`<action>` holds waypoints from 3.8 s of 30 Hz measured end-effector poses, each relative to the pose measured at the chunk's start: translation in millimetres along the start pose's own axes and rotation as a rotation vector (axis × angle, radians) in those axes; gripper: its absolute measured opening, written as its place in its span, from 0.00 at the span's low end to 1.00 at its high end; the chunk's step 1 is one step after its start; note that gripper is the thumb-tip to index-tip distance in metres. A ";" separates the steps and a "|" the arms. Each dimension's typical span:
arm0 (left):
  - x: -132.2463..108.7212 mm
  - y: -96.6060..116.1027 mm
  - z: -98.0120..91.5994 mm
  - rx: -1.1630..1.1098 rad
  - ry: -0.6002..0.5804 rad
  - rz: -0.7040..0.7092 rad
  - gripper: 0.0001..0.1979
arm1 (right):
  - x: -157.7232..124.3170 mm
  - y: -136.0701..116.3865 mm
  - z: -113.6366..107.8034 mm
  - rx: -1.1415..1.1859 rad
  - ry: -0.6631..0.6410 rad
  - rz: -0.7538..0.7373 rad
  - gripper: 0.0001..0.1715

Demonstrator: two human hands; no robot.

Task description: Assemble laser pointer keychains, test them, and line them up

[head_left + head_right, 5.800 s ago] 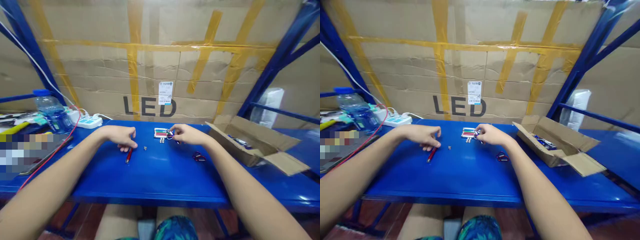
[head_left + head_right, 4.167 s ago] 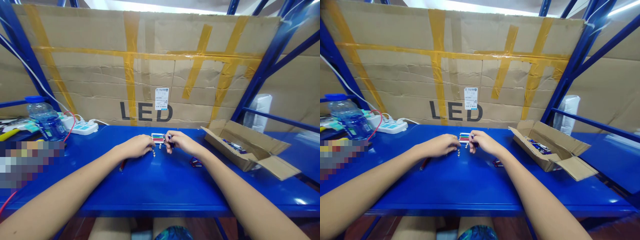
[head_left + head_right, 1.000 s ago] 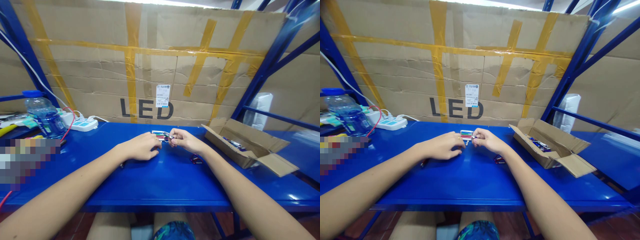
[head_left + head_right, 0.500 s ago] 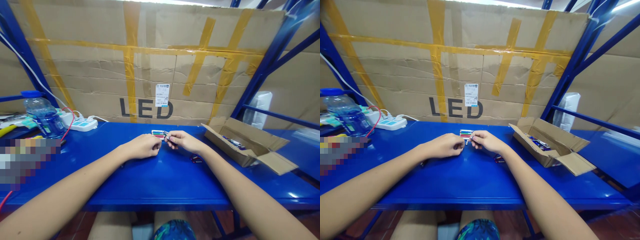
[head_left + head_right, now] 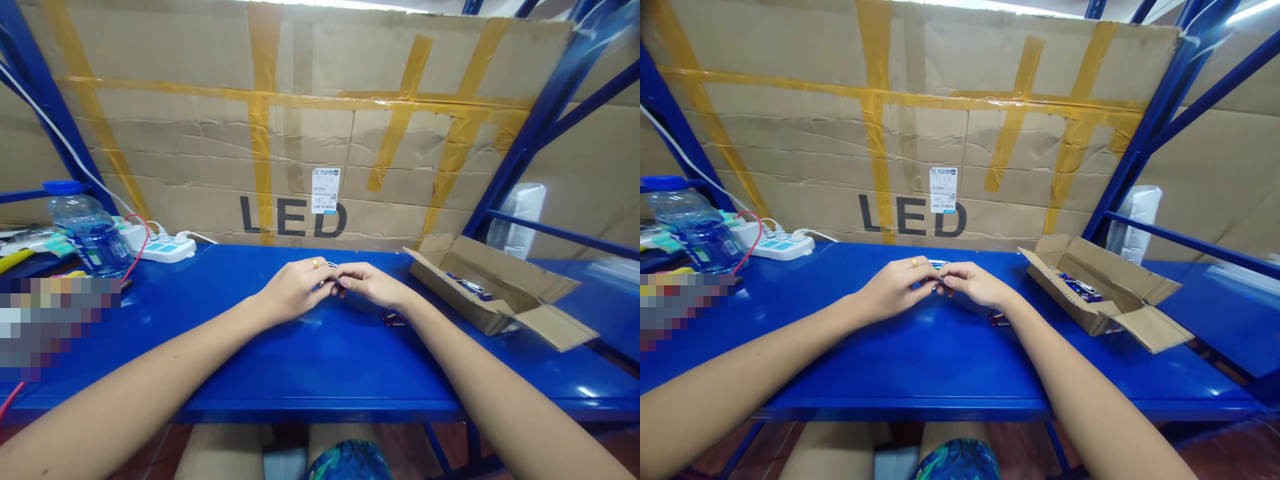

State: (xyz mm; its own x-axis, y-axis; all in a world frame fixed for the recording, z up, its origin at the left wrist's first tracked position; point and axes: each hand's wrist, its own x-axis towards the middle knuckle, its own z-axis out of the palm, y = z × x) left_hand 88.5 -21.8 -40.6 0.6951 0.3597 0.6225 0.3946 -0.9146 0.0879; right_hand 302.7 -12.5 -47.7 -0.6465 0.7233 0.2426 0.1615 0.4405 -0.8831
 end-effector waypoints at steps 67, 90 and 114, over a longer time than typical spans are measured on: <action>-1.3 -6.8 5.5 -0.776 -0.018 -0.568 0.07 | 1.2 -1.5 32.5 -0.441 0.449 -0.173 0.08; -1.3 -9.3 6.9 -0.730 -0.064 -0.595 0.06 | 0.5 -4.9 30.9 -0.389 0.287 0.010 0.08; 0.0 -3.9 8.1 -0.828 -0.068 -0.613 0.09 | -4.5 -13.1 29.7 -0.724 0.239 -0.228 0.14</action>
State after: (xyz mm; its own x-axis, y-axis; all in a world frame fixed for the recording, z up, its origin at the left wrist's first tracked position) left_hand 91.7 -16.7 -47.2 0.5570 0.7929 0.2473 0.1729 -0.4019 0.8992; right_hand 281.3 -37.4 -49.1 -0.5578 0.6320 0.5380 0.5418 0.7683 -0.3407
